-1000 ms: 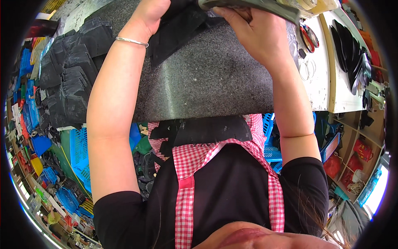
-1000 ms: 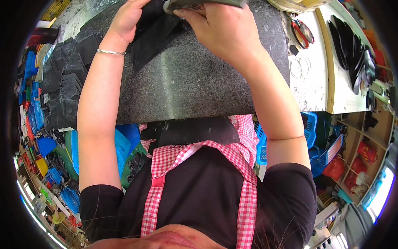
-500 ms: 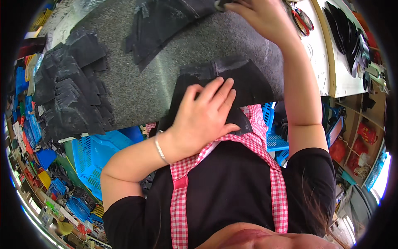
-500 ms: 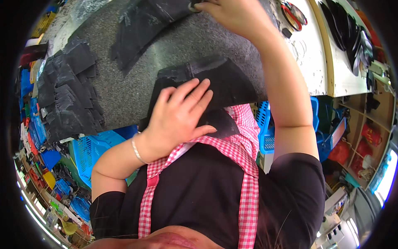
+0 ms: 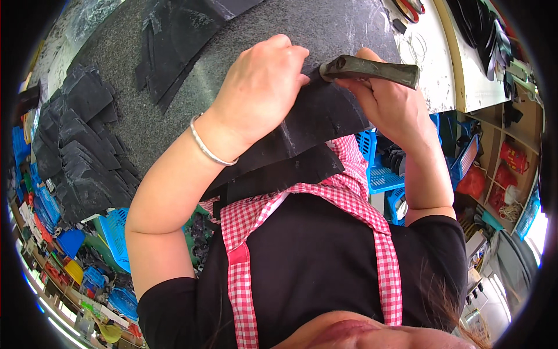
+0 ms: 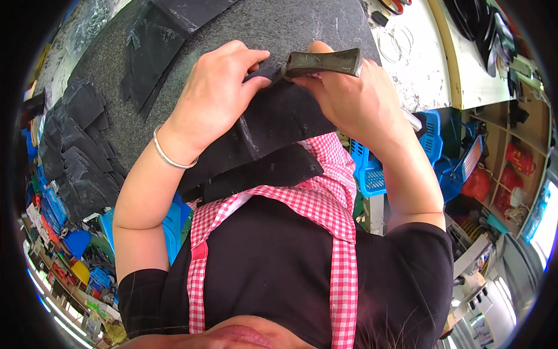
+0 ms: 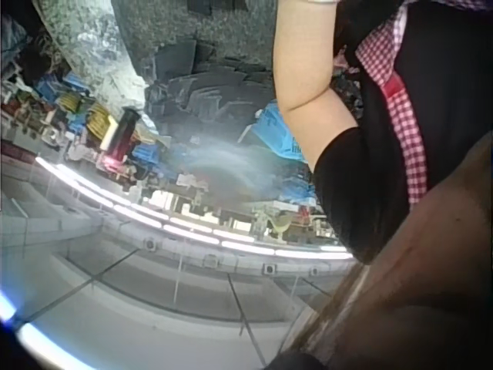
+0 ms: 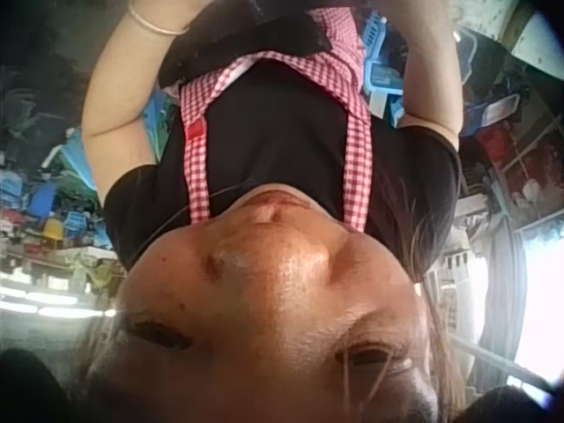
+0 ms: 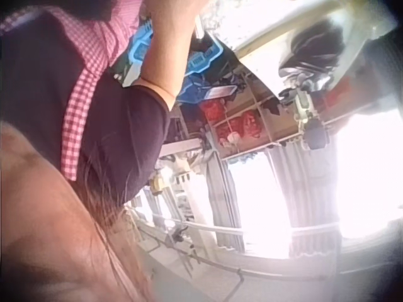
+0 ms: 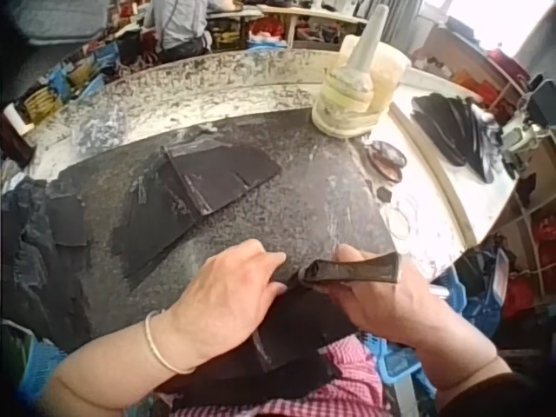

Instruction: The person repeatedly scrapes the surface of black rubber sheets using a metal scraper. They hold the sheets with one hand and scrape with the other, periodically lifting and repositioning the sheets on the work surface.

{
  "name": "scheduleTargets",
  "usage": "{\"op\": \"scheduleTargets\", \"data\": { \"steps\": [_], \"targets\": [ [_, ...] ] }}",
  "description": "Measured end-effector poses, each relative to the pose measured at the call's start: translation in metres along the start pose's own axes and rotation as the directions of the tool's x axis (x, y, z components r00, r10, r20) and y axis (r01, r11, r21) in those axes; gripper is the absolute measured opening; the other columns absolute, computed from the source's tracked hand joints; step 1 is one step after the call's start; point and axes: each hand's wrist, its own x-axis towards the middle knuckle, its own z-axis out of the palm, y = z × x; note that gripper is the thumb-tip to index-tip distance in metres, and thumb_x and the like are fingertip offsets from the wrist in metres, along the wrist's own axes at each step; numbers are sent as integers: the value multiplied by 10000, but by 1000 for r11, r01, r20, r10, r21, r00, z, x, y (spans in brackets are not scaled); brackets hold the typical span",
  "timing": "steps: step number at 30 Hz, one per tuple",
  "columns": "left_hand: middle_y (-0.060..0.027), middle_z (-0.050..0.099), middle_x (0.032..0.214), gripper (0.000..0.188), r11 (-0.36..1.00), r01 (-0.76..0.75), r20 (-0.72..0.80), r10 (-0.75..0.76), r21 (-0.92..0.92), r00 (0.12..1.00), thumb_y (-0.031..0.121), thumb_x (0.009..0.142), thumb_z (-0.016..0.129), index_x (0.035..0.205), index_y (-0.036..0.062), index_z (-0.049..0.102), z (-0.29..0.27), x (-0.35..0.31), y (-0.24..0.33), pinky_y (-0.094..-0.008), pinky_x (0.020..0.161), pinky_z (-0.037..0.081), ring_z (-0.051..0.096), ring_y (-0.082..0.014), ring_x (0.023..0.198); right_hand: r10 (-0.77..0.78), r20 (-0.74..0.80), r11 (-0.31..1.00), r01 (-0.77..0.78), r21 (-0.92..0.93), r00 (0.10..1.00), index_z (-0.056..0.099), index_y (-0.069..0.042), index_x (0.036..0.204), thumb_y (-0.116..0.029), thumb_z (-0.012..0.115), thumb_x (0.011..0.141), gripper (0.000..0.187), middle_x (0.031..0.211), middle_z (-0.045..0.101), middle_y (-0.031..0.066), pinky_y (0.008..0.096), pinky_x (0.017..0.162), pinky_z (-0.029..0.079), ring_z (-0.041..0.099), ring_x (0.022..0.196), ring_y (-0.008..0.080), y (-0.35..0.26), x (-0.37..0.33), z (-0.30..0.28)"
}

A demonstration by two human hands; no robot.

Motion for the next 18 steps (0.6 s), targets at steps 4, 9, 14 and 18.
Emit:
{"op": "scheduleTargets", "data": {
  "steps": [4, 9, 14, 18],
  "targets": [
    [-132, 735, 959, 245, 988, -136, -106, 128, -77, 986, 20, 878, 830, 1121, 4, 809, 4, -5, -8, -422, 807, 593, 730, -333, 894, 33, 15, 999, -34, 24, 999, 661, -112, 1074, -309, 785, 1008, 242, 793, 737, 165, 532, 641, 574, 740, 779, 445, 0, -2, 1],
    [-95, 743, 975, 238, 977, -201, -151, 190, -63, 970, -1, 862, 823, 1098, 32, 821, 7, -7, -13, -393, 798, 598, 724, -293, 887, 29, 55, 997, -34, 75, 998, 727, -82, 1169, -237, 757, 1049, 199, 860, 728, 149, 443, 690, 549, 721, 792, 375, 2, -2, -3],
    [-77, 748, 978, 237, 967, -231, -125, 243, 104, 962, 6, 840, 824, 1072, 55, 826, 7, -9, -6, -394, 801, 605, 725, -283, 917, 4, 10, 996, -5, 85, 1000, 723, -81, 1149, -226, 764, 1040, 187, 862, 738, 152, 443, 692, 555, 733, 802, 381, 4, 8, -5],
    [-58, 741, 967, 213, 944, -242, -112, 272, 223, 956, 19, 845, 820, 1054, 61, 825, 6, -10, -1, -394, 794, 606, 719, -270, 893, -2, 80, 998, 8, -69, 997, 714, -85, 1156, -213, 758, 1039, 179, 866, 733, 160, 465, 692, 558, 729, 826, 408, -4, 13, -3]
  ]
}}
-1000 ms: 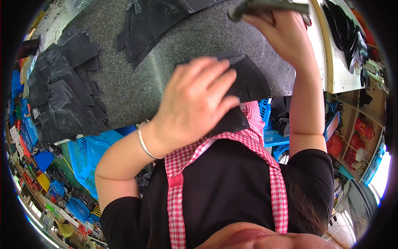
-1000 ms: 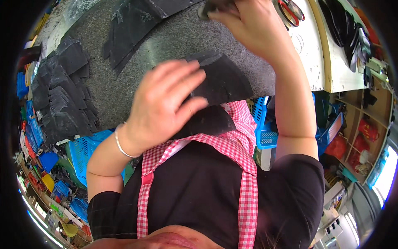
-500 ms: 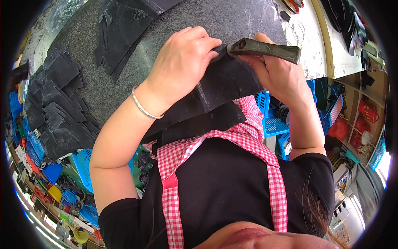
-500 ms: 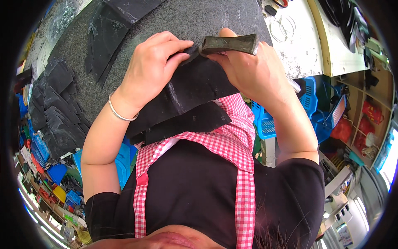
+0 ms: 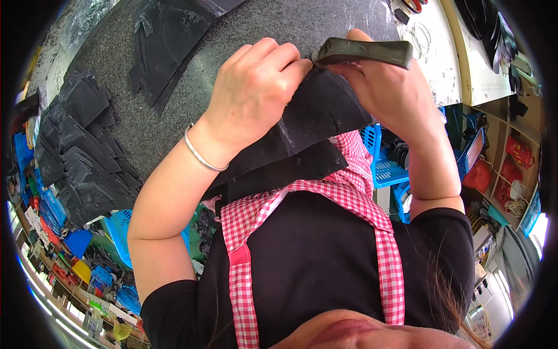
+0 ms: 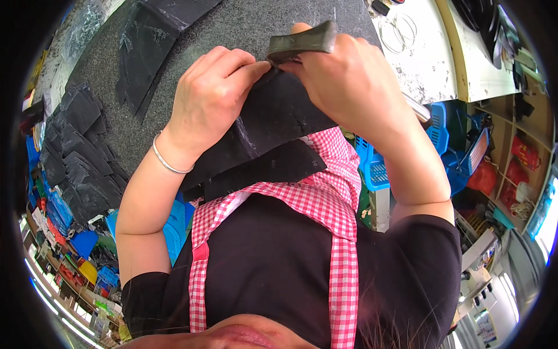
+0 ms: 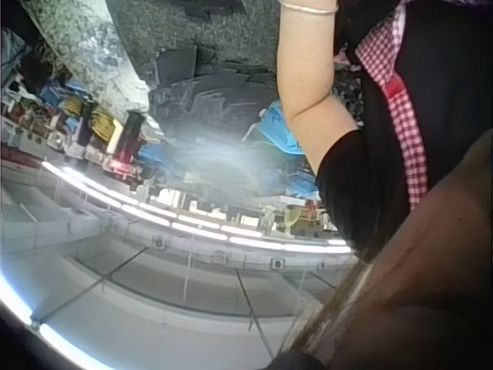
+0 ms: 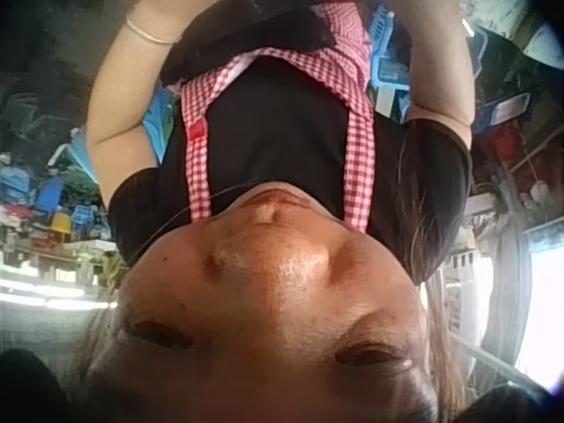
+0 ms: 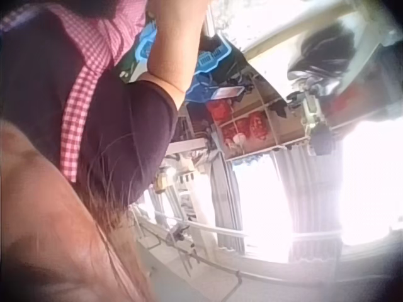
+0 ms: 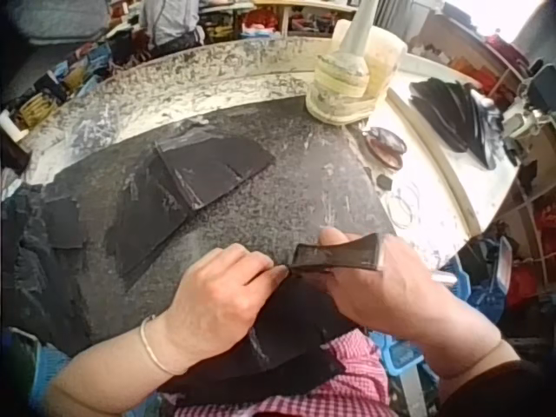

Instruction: The person repeatedly scrapes the surface of black rubber sheets using a metal scraper. They hold the sheets with one hand and scrape with the other, periodically lifting and repositioning the sheets on the work surface.

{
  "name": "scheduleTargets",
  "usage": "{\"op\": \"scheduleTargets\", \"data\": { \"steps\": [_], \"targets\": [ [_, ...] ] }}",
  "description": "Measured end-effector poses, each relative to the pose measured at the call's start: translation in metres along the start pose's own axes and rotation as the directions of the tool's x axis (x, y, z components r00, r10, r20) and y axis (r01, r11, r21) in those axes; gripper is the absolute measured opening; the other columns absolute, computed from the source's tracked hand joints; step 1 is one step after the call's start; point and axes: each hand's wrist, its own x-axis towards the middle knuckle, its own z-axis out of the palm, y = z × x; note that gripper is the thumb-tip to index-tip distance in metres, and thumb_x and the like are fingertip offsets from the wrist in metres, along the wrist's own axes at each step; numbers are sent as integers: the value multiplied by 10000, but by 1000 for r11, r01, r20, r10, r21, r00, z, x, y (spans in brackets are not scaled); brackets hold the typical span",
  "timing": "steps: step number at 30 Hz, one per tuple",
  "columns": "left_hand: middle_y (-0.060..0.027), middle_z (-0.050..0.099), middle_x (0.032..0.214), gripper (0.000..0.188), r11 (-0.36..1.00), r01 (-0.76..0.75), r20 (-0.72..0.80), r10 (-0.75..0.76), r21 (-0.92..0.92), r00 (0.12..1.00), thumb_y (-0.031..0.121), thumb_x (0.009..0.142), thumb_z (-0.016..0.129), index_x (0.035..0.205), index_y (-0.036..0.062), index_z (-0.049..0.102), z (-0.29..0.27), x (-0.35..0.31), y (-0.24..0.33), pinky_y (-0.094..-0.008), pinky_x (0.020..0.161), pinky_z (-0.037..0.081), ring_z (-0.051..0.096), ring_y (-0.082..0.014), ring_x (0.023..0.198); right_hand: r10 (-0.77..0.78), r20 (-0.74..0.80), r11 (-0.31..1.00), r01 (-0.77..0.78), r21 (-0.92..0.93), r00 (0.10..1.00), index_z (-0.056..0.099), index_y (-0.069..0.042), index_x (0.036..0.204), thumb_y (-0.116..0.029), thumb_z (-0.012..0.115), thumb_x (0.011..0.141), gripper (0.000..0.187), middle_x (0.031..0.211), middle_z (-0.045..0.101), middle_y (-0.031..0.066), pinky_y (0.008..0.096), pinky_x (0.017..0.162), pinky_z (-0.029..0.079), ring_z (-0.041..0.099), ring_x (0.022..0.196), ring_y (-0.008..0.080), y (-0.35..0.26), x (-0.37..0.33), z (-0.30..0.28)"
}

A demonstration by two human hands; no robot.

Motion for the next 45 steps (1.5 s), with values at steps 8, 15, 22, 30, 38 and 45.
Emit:
{"op": "scheduleTargets", "data": {
  "steps": [8, 15, 22, 30, 38, 45],
  "targets": [
    [-92, 763, 983, 170, 996, 69, 69, -65, -56, 995, 12, 861, 814, 1028, 47, 816, -13, -8, -5, -391, 805, 610, 754, -295, 929, -74, -141, 996, 81, 49, 987, 655, -91, 1105, -262, 757, 1017, 218, 754, 712, 190, 539, 599, 573, 722, 703, 454, -6, 0, 10],
    [-63, 757, 959, 134, 993, 90, 48, -86, -73, 995, 47, 860, 832, 990, 75, 814, -23, -22, -12, -383, 768, 600, 734, -272, 882, -67, -59, 994, 72, 80, 996, 664, -68, 1064, -224, 795, 1001, 212, 871, 712, 182, 498, 663, 561, 712, 812, 441, -22, 4, 10],
    [-50, 742, 978, 206, 986, 143, -4, -144, -92, 990, 57, 833, 863, 1031, 78, 809, -27, -39, -13, -390, 769, 601, 723, -268, 894, -228, -124, 969, 238, 69, 966, 611, -81, 1055, -270, 757, 1026, 240, 688, 675, 169, 509, 546, 565, 726, 654, 417, -24, 16, 16],
    [-55, 740, 1099, 365, 972, 155, -119, -135, 175, 984, 47, 817, 868, 1171, 78, 782, -17, -61, 7, -385, 842, 597, 722, -262, 993, -124, -23, 987, 125, 104, 992, 672, -66, 1078, -204, 791, 1013, 193, 846, 689, 175, 480, 664, 548, 696, 834, 446, -32, 9, 23],
    [-99, 755, 956, 187, 899, 326, -1, -341, -292, 940, 32, 839, 852, 1011, 68, 787, -31, -55, -12, -412, 791, 602, 740, -322, 901, -99, -15, 984, 100, 146, 995, 697, -70, 1089, -201, 775, 1026, 165, 865, 690, 171, 474, 676, 549, 697, 843, 438, -33, 7, 22],
    [-52, 755, 928, 143, 967, 243, -65, -247, -76, 967, 49, 854, 844, 989, 70, 805, -31, -57, -2, -390, 757, 603, 741, -277, 876, -118, -16, 978, 119, 168, 993, 688, -65, 1103, -196, 778, 1023, 178, 834, 701, 173, 477, 665, 547, 707, 823, 431, -40, 17, 18]
  ]
}}
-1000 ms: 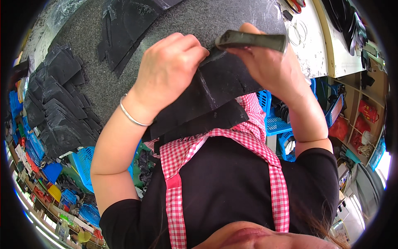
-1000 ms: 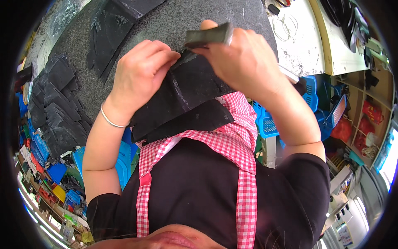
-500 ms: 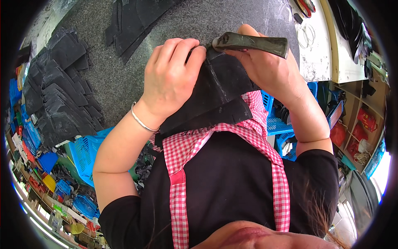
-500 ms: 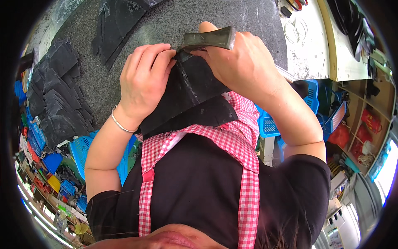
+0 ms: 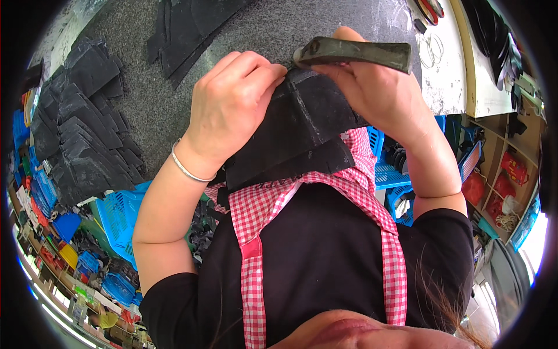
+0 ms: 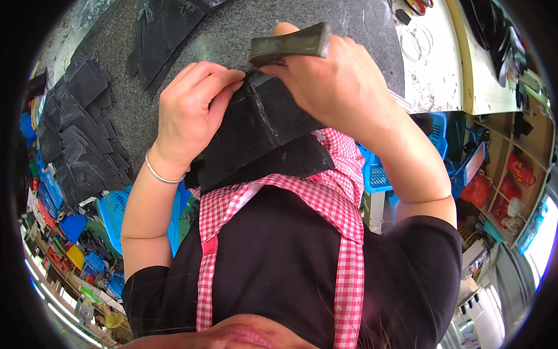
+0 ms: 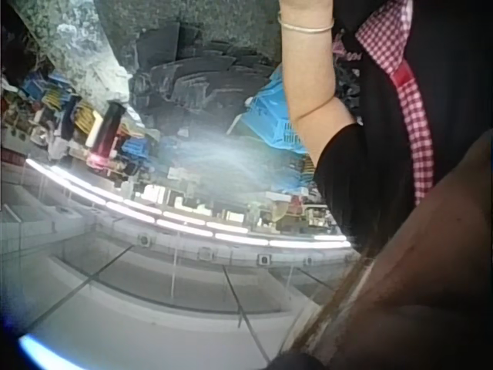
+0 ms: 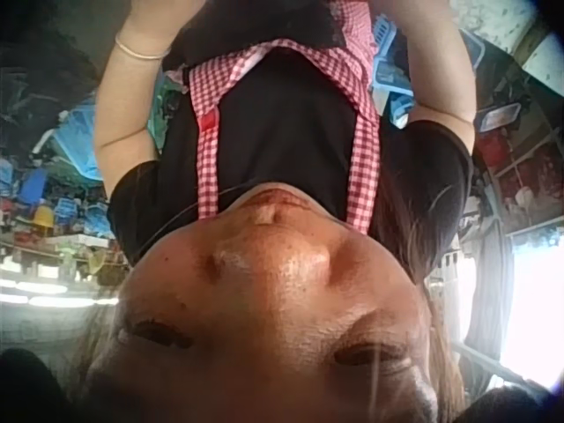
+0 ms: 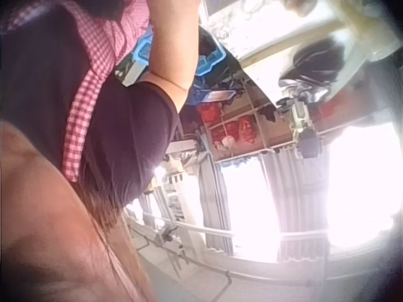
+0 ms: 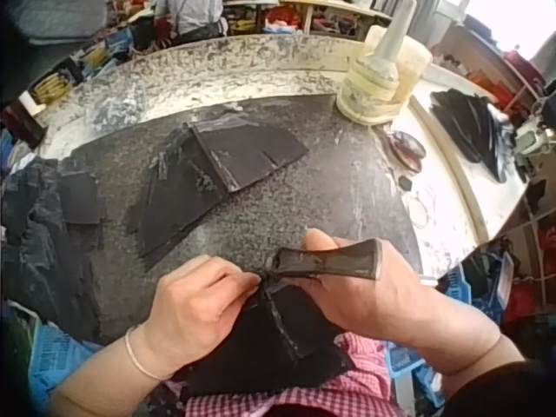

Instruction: The person repeatedly scrapes the surface of black rubber sheets using a metal scraper. They hold the sheets with one hand and scrape with the other, periodically lifting and repositioning the sheets on the work surface.

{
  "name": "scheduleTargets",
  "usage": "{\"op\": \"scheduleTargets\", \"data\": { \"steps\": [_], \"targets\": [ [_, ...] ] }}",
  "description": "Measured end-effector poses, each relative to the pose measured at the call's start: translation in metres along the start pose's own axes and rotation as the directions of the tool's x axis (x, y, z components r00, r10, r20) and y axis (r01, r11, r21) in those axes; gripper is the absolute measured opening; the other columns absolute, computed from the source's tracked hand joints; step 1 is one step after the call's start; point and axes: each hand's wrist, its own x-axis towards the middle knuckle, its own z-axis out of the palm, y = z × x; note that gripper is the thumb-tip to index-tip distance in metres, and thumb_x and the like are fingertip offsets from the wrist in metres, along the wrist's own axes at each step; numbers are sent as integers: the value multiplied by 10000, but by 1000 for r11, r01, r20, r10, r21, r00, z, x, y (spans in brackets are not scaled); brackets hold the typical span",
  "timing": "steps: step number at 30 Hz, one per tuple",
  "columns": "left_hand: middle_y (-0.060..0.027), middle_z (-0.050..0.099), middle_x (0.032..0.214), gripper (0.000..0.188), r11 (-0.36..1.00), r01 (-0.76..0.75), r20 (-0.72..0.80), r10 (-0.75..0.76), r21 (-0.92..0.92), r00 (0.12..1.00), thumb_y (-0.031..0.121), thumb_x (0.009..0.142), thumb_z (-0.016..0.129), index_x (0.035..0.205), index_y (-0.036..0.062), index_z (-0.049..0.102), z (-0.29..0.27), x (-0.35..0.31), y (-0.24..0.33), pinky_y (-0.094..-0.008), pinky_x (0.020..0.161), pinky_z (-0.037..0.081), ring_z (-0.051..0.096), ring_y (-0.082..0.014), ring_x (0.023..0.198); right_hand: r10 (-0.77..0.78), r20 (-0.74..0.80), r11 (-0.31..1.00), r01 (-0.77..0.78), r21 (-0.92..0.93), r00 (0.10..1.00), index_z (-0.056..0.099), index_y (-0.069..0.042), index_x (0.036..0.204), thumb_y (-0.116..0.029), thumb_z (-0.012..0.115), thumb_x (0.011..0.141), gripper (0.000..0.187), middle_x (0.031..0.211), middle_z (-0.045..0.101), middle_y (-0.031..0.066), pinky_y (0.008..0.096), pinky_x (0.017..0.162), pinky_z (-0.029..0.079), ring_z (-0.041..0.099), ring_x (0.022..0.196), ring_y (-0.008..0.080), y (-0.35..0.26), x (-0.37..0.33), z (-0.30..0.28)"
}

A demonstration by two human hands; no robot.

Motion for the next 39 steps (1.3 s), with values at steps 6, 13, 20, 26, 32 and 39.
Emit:
{"op": "scheduleTargets", "data": {
  "steps": [6, 13, 20, 26, 32, 39],
  "targets": [
    [-36, 733, 911, 115, 977, 52, 38, -45, -207, 998, 73, 847, 845, 955, 85, 805, -5, -1, -16, -399, 723, 602, 732, -260, 859, -74, -1, 996, 74, -46, 997, 680, -72, 1071, -180, 787, 1011, 164, 827, 703, 178, 487, 652, 546, 705, 800, 437, -2, 1, 5],
    [-54, 742, 911, 123, 998, 11, 38, -8, -66, 999, 47, 845, 838, 964, 71, 813, -9, -6, -10, -392, 733, 601, 741, -272, 859, -80, 104, 994, 87, -64, 991, 694, -67, 1080, -178, 778, 1012, 155, 851, 710, 171, 486, 660, 553, 703, 799, 437, -14, 10, 4],
    [-73, 746, 952, 148, 1000, -14, 73, 12, 24, 997, 24, 847, 839, 987, 64, 818, -18, -10, -7, -398, 761, 600, 739, -279, 874, -161, 48, 987, 161, 3, 986, 672, -64, 1064, -180, 801, 991, 188, 843, 713, 175, 490, 663, 555, 702, 802, 446, -12, 23, -2],
    [-82, 744, 957, 156, 1000, 6, 74, -4, -26, 997, 12, 855, 836, 1003, 49, 805, -28, -25, -10, -380, 765, 603, 741, -280, 877, -155, 91, 987, 159, -40, 984, 622, -63, 1014, -174, 822, 973, 232, 825, 700, 183, 500, 633, 544, 706, 812, 447, -20, 20, 3],
    [-96, 735, 949, 156, 986, 91, 78, -81, -141, 994, -7, 855, 833, 1001, 21, 785, -35, -36, -20, -395, 761, 609, 746, -292, 862, -214, 87, 975, 218, -34, 973, 584, -91, 971, -199, 824, 971, 263, 784, 649, 160, 500, 594, 529, 700, 778, 435, -27, 18, 15],
    [-94, 735, 942, 194, 969, 193, 34, -190, -156, 981, 13, 822, 876, 1004, 22, 807, -43, -51, -16, -383, 744, 600, 737, -289, 852, -247, 86, 969, 248, -10, 965, 584, -89, 982, -202, 826, 964, 268, 787, 659, 147, 500, 607, 546, 700, 785, 437, -39, 22, 22]
  ]
}}
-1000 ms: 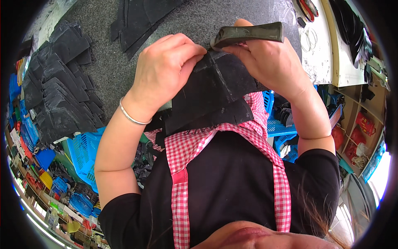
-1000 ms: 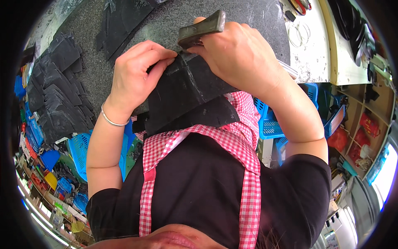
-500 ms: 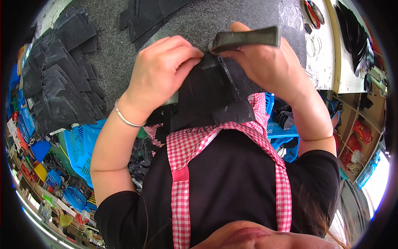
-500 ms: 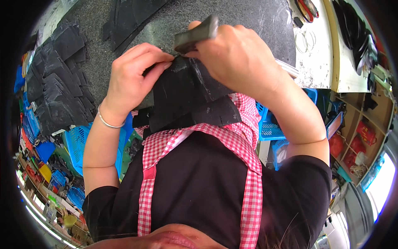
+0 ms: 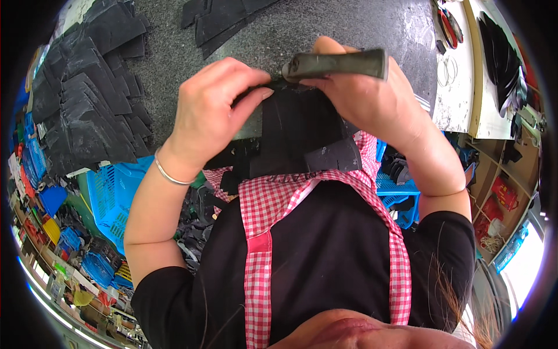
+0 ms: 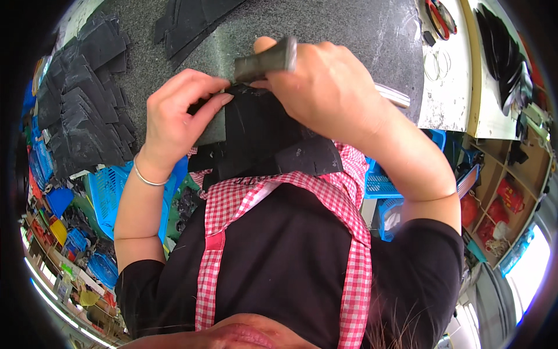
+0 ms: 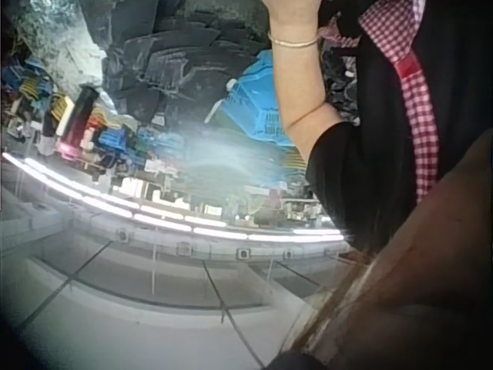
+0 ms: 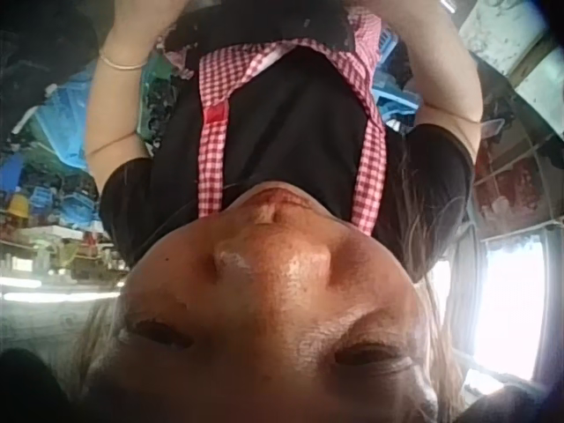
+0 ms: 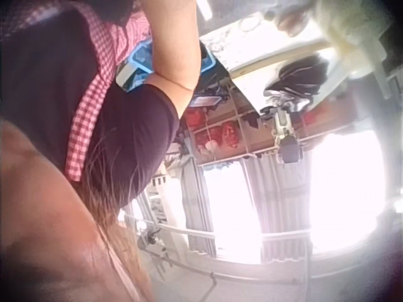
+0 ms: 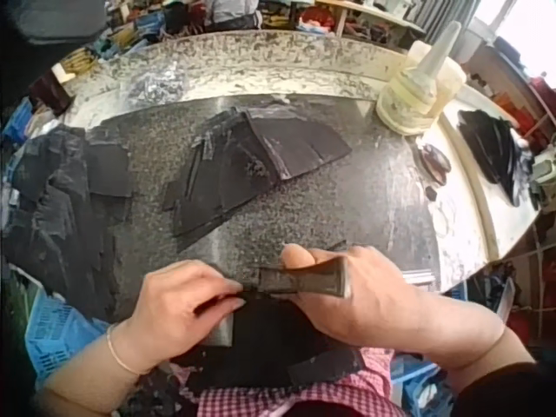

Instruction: The person repeatedly scrapes the surface of black rubber sheets using a metal scraper. They hold the sheets with one hand and scrape with the other, periodically lifting and repositioning the sheets on the work surface.

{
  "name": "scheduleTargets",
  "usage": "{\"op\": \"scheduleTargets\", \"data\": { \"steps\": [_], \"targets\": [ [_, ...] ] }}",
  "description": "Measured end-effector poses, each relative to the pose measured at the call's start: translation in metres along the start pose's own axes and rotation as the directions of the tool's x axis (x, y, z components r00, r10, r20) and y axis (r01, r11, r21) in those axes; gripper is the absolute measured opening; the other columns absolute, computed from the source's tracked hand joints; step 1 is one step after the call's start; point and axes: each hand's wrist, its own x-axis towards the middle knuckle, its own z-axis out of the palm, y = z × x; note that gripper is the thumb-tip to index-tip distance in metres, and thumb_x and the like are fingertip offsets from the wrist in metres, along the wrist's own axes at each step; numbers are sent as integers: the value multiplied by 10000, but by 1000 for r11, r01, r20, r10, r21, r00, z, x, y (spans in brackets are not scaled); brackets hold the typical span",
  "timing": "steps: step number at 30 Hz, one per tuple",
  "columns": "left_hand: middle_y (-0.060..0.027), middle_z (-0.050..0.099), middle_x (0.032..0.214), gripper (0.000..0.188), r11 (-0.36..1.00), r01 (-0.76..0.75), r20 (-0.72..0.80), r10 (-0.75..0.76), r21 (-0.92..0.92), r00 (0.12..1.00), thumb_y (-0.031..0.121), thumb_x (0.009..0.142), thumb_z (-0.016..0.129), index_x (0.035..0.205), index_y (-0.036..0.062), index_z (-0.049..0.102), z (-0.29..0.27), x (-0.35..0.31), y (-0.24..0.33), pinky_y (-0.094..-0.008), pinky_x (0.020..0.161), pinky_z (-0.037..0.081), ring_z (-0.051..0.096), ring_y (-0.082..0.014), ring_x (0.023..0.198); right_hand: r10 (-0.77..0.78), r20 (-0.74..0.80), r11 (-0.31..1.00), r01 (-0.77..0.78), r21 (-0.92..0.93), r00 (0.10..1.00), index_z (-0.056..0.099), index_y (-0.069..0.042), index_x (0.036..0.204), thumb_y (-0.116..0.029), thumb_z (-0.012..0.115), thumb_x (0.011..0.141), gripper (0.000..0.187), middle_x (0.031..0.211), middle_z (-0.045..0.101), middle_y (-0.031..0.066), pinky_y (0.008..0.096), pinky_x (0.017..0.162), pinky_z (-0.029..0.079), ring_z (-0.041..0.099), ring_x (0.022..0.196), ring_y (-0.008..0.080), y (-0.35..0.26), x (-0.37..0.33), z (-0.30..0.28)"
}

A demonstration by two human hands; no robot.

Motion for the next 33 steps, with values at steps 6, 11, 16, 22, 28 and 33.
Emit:
{"op": "scheduleTargets", "data": {
  "steps": [6, 11, 16, 22, 28, 33],
  "targets": [
    [-72, 703, 941, 281, 944, -175, -39, 193, 279, 980, 54, 779, 905, 1042, 28, 810, 5, -11, 10, -393, 722, 587, 685, -280, 821, -34, 11, 999, 34, -18, 999, 596, -92, 987, -204, 821, 963, 253, 817, 696, 147, 503, 620, 559, 726, 777, 419, -8, 3, 6],
    [-72, 717, 1153, 502, 941, -324, 67, 319, 102, 946, 158, 772, 880, 1257, 74, 784, 26, -33, 52, -438, 955, 605, 692, -290, 1127, -121, 92, 988, 129, -87, 988, 628, -93, 1021, -265, 799, 991, 245, 742, 681, 128, 460, 589, 558, 725, 750, 401, 2, 20, -1],
    [-137, 620, 1494, 532, 917, -396, 263, 372, 41, 890, 166, 946, 644, 1467, 56, 647, 70, -30, 49, -508, 1271, 434, 551, -333, 1469, -186, 25, 972, 188, -141, 982, 624, -109, 1018, -288, 786, 1000, 242, 698, 664, 106, 469, 535, 535, 700, 645, 386, -10, 15, 12],
    [-202, 459, 1677, 636, 931, -178, 504, 326, -319, 800, 54, 939, 672, 1568, 41, 578, 43, -32, 59, -548, 1346, 308, 343, -407, 1634, -189, 35, 981, 190, -29, 981, 626, -110, 986, -282, 791, 992, 239, 681, 650, 108, 482, 538, 524, 702, 645, 389, -15, -9, 3],
    [-210, 383, 1767, 667, 886, 208, 853, 298, -415, 429, 94, 988, 721, 1622, 37, 520, 26, -54, 21, -555, 1356, 278, 255, -415, 1677, 26, -108, 981, -4, 194, 994, 750, -116, 1092, -254, 818, 961, 202, 824, 751, 118, 470, 658, 591, 756, 776, 382, 1, -20, -22],
    [-136, 821, 1084, 190, 973, -180, 83, 194, -146, 978, 87, 912, 839, 1096, 42, 818, 0, 77, 23, -375, 924, 619, 791, -279, 1019, 162, -258, 979, -123, 162, 952, 773, -87, 1096, -231, 801, 975, 190, 887, 766, 160, 475, 723, 589, 755, 837, 397, 37, -12, -38]
  ]
}}
